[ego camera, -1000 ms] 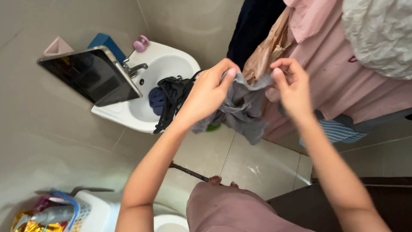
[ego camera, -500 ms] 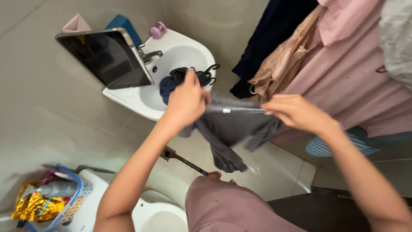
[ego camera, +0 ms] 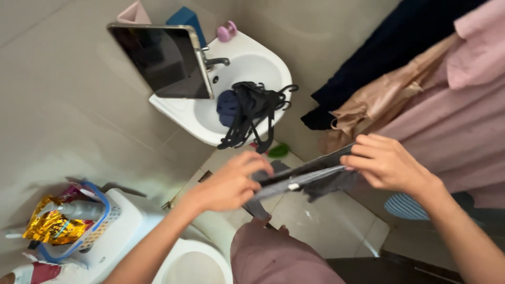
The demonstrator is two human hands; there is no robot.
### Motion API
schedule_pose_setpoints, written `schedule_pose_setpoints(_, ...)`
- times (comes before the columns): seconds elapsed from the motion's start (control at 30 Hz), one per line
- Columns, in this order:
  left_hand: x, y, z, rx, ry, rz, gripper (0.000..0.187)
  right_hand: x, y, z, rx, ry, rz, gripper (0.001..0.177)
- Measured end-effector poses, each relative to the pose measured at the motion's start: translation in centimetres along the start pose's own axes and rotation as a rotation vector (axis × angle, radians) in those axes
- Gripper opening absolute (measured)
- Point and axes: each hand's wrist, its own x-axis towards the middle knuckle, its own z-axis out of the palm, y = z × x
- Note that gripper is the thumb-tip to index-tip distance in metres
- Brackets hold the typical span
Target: Hand washing clothes in buckets and then hanging them on hangers in a bathroom.
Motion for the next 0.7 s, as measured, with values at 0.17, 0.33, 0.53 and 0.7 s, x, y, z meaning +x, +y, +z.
schedule_pose_setpoints(0.17,-2.0,-2.9,2.1,-0.597,0.063,0.060,0.015,1.0,2.7,4.4,0.307,0.023,0.183,0.016)
schedule_pose_setpoints(0.33,-2.3,-1.1,3.0,-0.581,0.028,-0.292,0.026,3.8,6.3,13.9,0.751,-0.030,0.687,0.045)
schedule_pose_setpoints(0.53,-4.3,-0.8,7.1,0.127,-0.014,-0.486,0.025,9.8,6.3,20.8,1.055,-0.377,1.083,0.055)
schedule_pose_setpoints(0.7,-5.6,0.7,5.7,0.121,0.052,-0.454,0.029,10.5,6.8,26.1,1.263,-0.086,1.037,0.035)
